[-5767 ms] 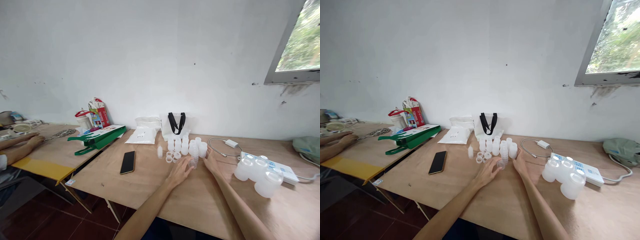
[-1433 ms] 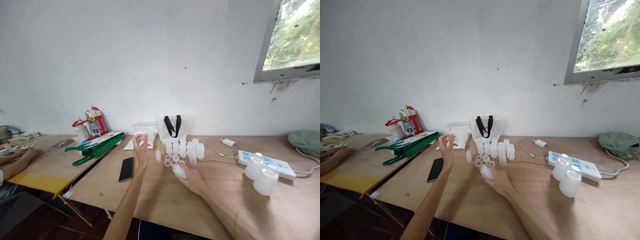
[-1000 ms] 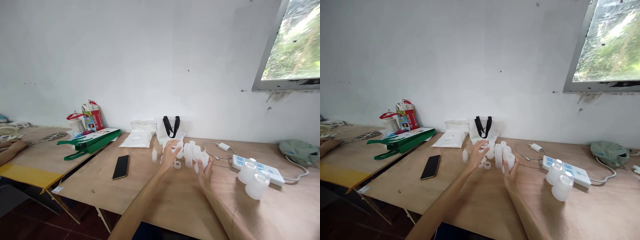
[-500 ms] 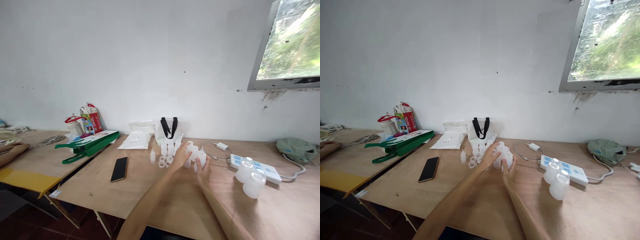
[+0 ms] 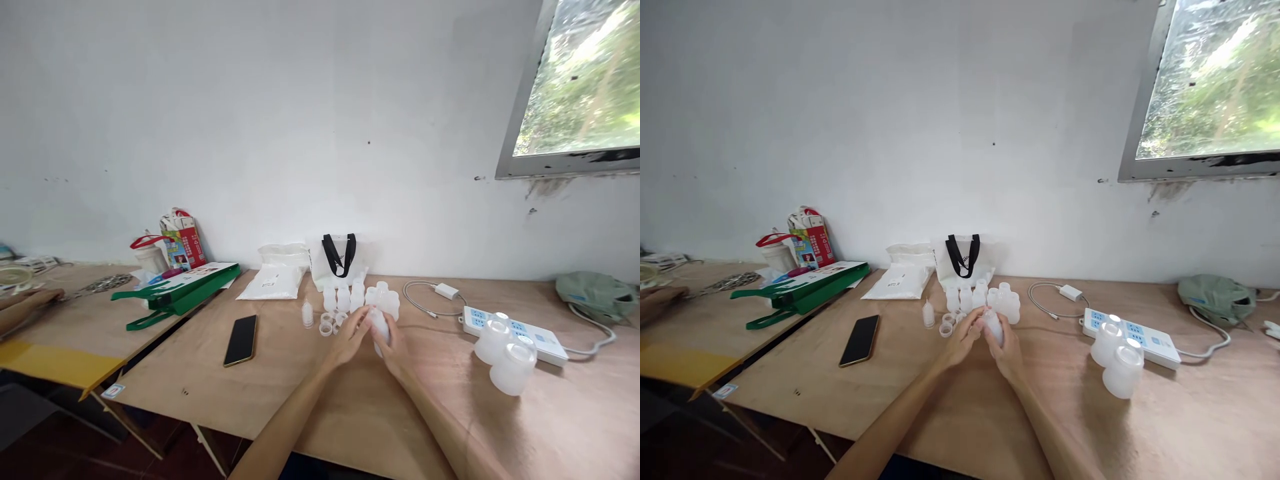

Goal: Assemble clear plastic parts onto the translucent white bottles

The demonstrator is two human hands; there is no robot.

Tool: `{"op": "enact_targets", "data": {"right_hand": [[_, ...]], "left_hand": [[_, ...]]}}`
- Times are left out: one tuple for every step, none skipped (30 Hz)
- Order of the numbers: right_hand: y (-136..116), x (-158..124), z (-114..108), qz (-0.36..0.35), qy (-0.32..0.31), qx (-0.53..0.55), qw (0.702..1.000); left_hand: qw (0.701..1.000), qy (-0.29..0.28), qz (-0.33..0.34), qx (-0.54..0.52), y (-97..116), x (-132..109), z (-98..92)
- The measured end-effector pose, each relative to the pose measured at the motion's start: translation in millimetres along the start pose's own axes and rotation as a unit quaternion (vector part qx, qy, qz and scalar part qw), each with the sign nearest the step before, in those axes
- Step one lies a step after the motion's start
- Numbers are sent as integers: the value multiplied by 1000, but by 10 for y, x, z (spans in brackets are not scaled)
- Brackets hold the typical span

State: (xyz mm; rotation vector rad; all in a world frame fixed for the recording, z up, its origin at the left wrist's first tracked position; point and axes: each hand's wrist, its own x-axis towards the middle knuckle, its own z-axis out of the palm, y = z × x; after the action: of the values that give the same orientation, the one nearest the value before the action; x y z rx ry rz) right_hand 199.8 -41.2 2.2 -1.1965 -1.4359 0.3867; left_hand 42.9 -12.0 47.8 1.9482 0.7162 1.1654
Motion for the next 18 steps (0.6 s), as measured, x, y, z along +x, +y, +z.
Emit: {"op": "enact_targets", "data": {"right_hand": [[-29, -12, 7, 1, -37, 14, 999], [-53, -20, 12, 5, -69, 30, 997], [-72, -24, 15, 8, -97, 41, 994], [-85, -24, 18, 8, -117, 46, 992], [-91, -22, 21, 9, -135, 50, 990], [-91, -18, 24, 12, -152, 53, 987], [-87, -15, 27, 16, -169, 57, 984], [-80, -13, 30, 22, -184, 61, 981], [-71, -14, 33, 26, -195, 62, 978], [-62, -17, 37, 28, -203, 60, 977], [-54, -23, 40, 25, -206, 49, 977], [-47, -31, 45, 17, -205, 31, 978], [-42, -39, 50, 7, -199, 5, 980], [-38, -48, 56, -3, -193, -24, 981], [-34, -56, 63, -13, -191, -51, 980], [-30, -63, 70, -20, -192, -72, 979], [-25, -68, 76, -25, -194, -85, 977], [-18, -71, 82, -27, -196, -93, 976]], "left_hand": [[1000, -2, -11, -17, -50, -65, -44], [999, 5, -24, -35, -102, -115, -91], [998, 17, -36, -49, -152, -150, -139], [997, 20, -47, -59, -195, -173, -187], [996, 13, -53, -67, -232, -187, -230], [996, 2, -55, -70, -261, -194, -268], [996, -12, -56, -73, -283, -199, -298], [995, -25, -56, -74, -300, -203, -318], [995, -33, -57, -74, -314, -207, -328], [995, -35, -60, -71, -326, -213, -330], [996, -29, -64, -63, -337, -219, -326], [996, -15, -69, -51, -348, -226, -319], [997, 4, -74, -34, -356, -234, -311], [997, 21, -79, -17, -360, -244, -304], [996, 38, -81, -1, -359, -254, -302], [996, 46, -82, 9, -352, -265, -304], [996, 46, -81, 11, -339, -275, -310], [996, 37, -79, 5, -322, -285, -319]]}}
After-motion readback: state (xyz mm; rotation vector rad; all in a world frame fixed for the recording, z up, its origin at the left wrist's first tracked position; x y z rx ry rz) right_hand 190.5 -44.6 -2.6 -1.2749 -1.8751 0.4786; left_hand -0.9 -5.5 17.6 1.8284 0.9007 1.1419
